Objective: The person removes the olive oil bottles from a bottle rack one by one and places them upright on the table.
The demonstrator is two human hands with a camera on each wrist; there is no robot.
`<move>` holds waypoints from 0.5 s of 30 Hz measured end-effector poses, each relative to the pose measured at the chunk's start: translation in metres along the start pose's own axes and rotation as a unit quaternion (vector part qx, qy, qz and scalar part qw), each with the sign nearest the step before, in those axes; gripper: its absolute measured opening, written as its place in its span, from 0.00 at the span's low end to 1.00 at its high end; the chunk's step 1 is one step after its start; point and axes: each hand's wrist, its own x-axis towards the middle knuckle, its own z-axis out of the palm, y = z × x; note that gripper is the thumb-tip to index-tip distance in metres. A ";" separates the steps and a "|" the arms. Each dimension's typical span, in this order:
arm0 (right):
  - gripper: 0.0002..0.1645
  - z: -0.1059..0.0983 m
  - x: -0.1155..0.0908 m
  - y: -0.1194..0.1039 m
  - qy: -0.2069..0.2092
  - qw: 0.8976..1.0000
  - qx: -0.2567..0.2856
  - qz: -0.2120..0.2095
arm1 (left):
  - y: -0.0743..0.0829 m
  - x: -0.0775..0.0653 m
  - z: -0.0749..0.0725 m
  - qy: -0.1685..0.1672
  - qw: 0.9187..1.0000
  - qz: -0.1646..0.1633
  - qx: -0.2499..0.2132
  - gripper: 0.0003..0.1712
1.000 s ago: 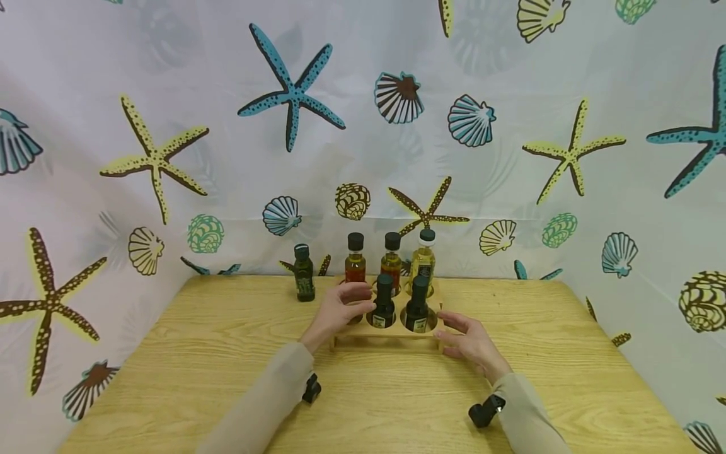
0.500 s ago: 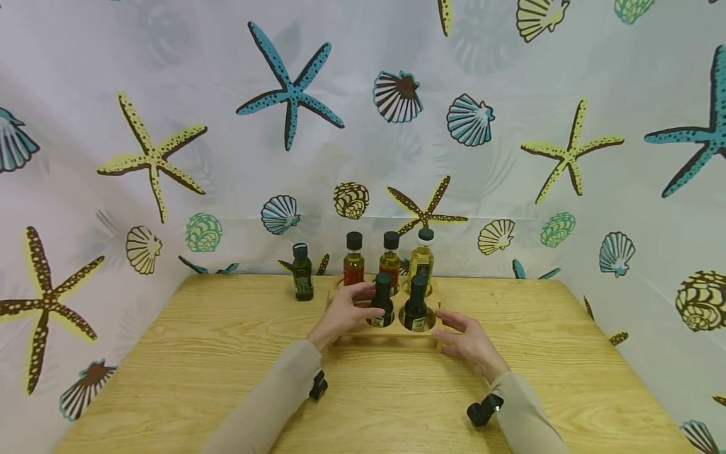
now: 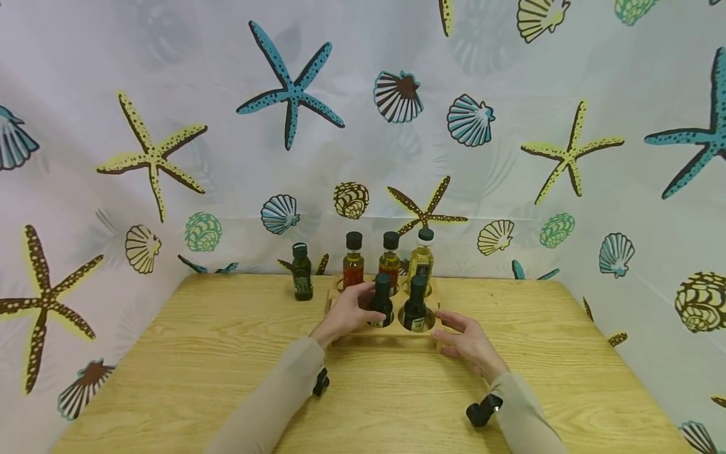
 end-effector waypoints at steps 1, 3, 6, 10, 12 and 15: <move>0.33 0.000 0.000 0.000 0.000 1.000 0.000 -0.001 | 0.001 0.000 0.000 -0.003 1.000 0.003 0.006 0.35; 0.33 0.000 0.000 -0.001 -0.001 1.000 -0.002 -0.003 | 0.001 0.001 0.000 -0.008 1.000 0.005 0.016 0.35; 0.34 0.000 0.000 -0.002 -0.002 1.000 -0.002 -0.003 | 0.001 0.001 0.000 -0.011 0.999 0.002 0.036 0.38; 0.33 0.000 0.000 -0.001 -0.001 1.000 -0.002 -0.003 | 0.000 0.001 0.000 -0.016 0.998 -0.003 0.061 0.41; 0.33 0.000 0.000 -0.001 0.001 1.000 -0.003 -0.003 | -0.002 0.002 -0.001 -0.020 0.997 -0.005 0.068 0.41; 0.33 0.001 0.000 -0.001 0.003 1.000 -0.006 -0.003 | -0.003 0.004 -0.002 -0.025 0.997 -0.007 0.068 0.39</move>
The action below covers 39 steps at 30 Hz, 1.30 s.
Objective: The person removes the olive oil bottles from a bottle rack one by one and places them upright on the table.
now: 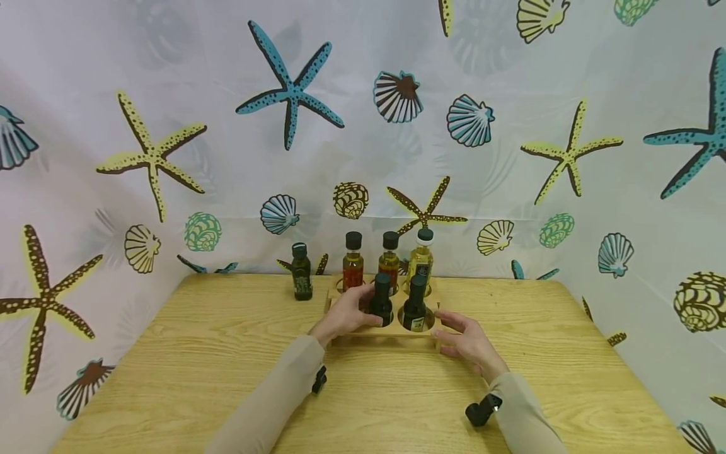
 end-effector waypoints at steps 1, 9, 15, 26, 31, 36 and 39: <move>0.33 0.000 0.000 0.000 0.001 1.000 -0.001 0.001 | 0.000 0.000 0.000 -0.001 1.000 -0.001 -0.002 0.38; 0.33 -0.001 -0.002 -0.001 -0.003 1.000 0.001 0.005 | -0.004 -0.002 0.000 0.006 1.000 0.004 -0.018 0.40; 0.33 0.000 -0.002 -0.001 -0.003 1.000 -0.003 0.002 | -0.006 -0.005 0.000 0.019 0.999 0.014 -0.040 0.41; 0.33 0.000 -0.003 -0.002 -0.001 1.000 -0.004 0.003 | 0.008 -0.006 -0.003 0.046 0.995 0.015 -0.091 0.43; 0.33 0.000 -0.002 -0.001 -0.001 1.000 -0.003 0.004 | 0.011 -0.006 -0.005 0.070 0.994 0.013 -0.088 0.44; 0.32 0.000 -0.001 -0.001 0.001 1.000 -0.004 0.003 | 0.015 -0.007 -0.008 0.102 0.988 0.020 -0.110 0.43; 0.32 0.000 -0.001 -0.001 0.001 1.000 -0.005 0.004 | 0.016 -0.007 -0.011 0.117 0.986 0.025 -0.119 0.41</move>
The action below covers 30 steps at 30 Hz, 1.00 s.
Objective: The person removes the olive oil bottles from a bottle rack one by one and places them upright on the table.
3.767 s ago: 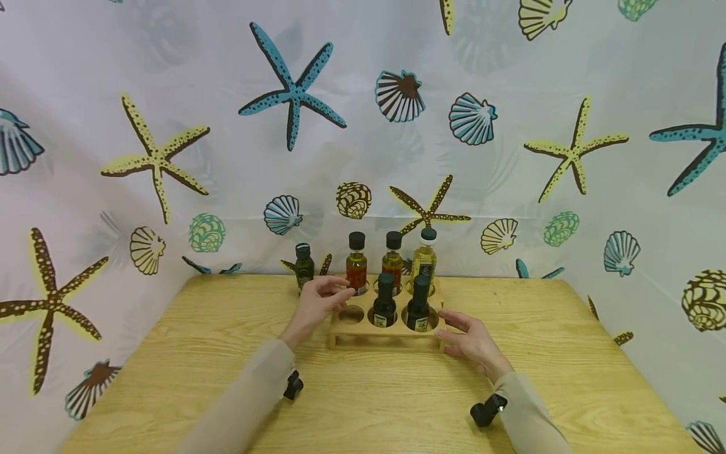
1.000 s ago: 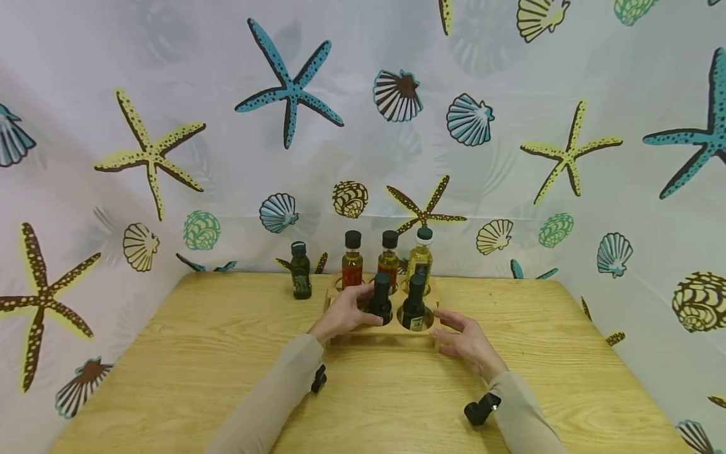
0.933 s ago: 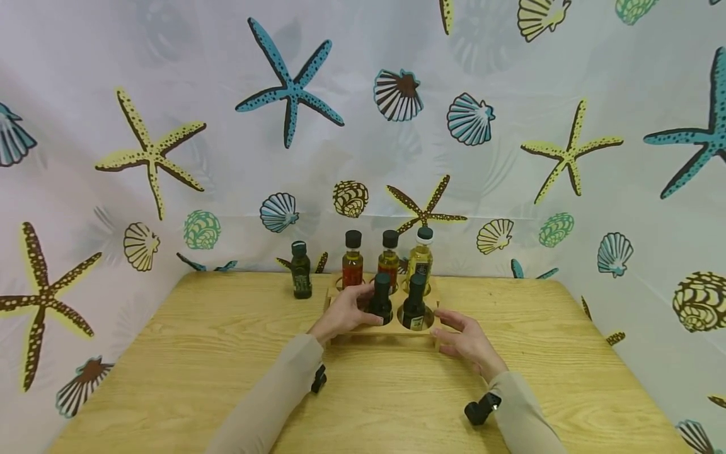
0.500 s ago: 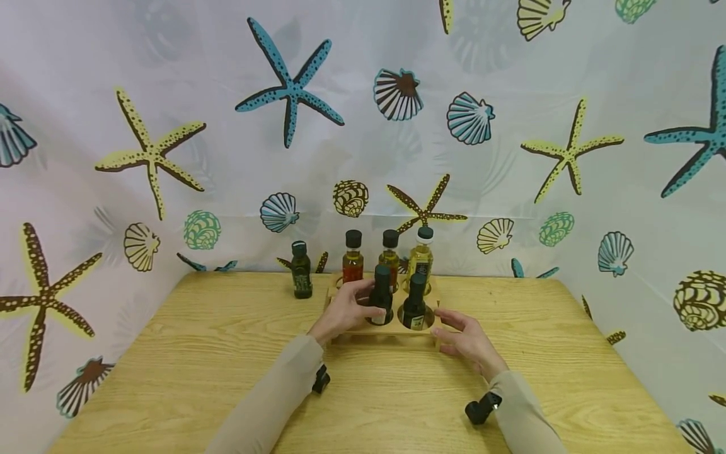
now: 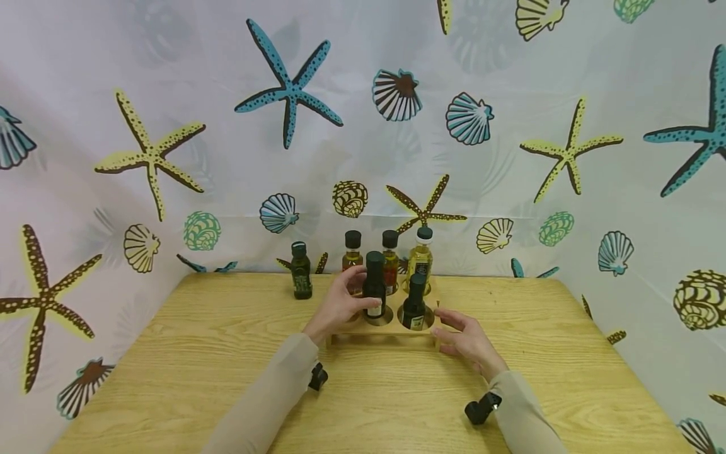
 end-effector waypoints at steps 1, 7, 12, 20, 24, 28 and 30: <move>0.32 0.000 0.000 0.000 0.000 1.000 -0.001 0.000 | 0.000 0.000 -0.001 0.006 1.000 0.000 0.000 0.40; 0.33 -0.001 -0.001 -0.001 -0.001 1.000 0.002 0.001 | 0.003 -0.002 -0.012 0.028 0.999 -0.006 0.028 0.40; 0.33 -0.001 -0.001 -0.001 -0.001 1.000 -0.001 0.002 | 0.004 -0.007 -0.023 0.032 0.999 -0.021 0.017 0.41; 0.32 0.001 -0.002 -0.002 -0.001 1.000 0.001 0.005 | 0.002 -0.012 -0.043 0.050 0.999 -0.010 0.016 0.43; 0.31 0.001 -0.001 -0.002 -0.001 1.000 0.003 0.003 | 0.012 -0.018 -0.051 0.053 0.998 -0.013 0.013 0.44; 0.31 0.000 -0.002 -0.002 -0.002 1.000 0.006 0.008 | 0.019 -0.025 -0.058 0.054 0.998 -0.016 0.012 0.44; 0.32 0.000 -0.001 -0.002 -0.003 1.000 0.008 0.008 | 0.015 -0.027 -0.063 0.057 0.998 -0.024 0.022 0.45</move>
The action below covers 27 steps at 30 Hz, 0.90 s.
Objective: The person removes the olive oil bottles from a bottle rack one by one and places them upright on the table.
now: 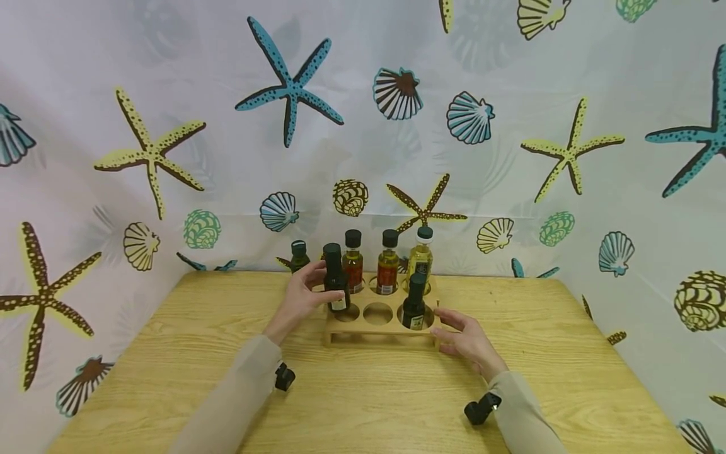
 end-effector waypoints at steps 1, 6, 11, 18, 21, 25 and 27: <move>0.32 0.000 0.000 0.000 -0.001 1.000 0.000 -0.001 | -0.004 0.001 -0.003 0.002 1.000 -0.004 0.007 0.45; 0.34 0.000 0.001 0.002 -0.008 1.000 -0.005 -0.012 | -0.022 0.003 -0.014 0.012 1.000 -0.001 0.028 0.46; 0.37 -0.001 0.000 0.004 -0.019 1.000 -0.012 -0.019 | -0.029 0.002 -0.022 0.026 0.999 0.014 0.030 0.46; 0.35 -0.002 -0.002 0.004 -0.006 1.000 -0.006 -0.018 | -0.036 -0.001 -0.031 0.025 1.000 0.010 0.015 0.45; 0.35 -0.001 -0.001 0.005 -0.002 1.000 -0.007 -0.016 | -0.039 -0.002 -0.035 0.020 1.000 0.016 0.009 0.44; 0.36 -0.001 0.003 0.007 -0.008 1.000 -0.011 -0.004 | -0.041 -0.002 -0.041 0.017 1.000 0.017 0.006 0.44; 0.37 -0.002 0.004 0.007 -0.010 1.000 -0.013 -0.002 | -0.043 -0.001 -0.044 0.016 1.000 0.017 0.009 0.44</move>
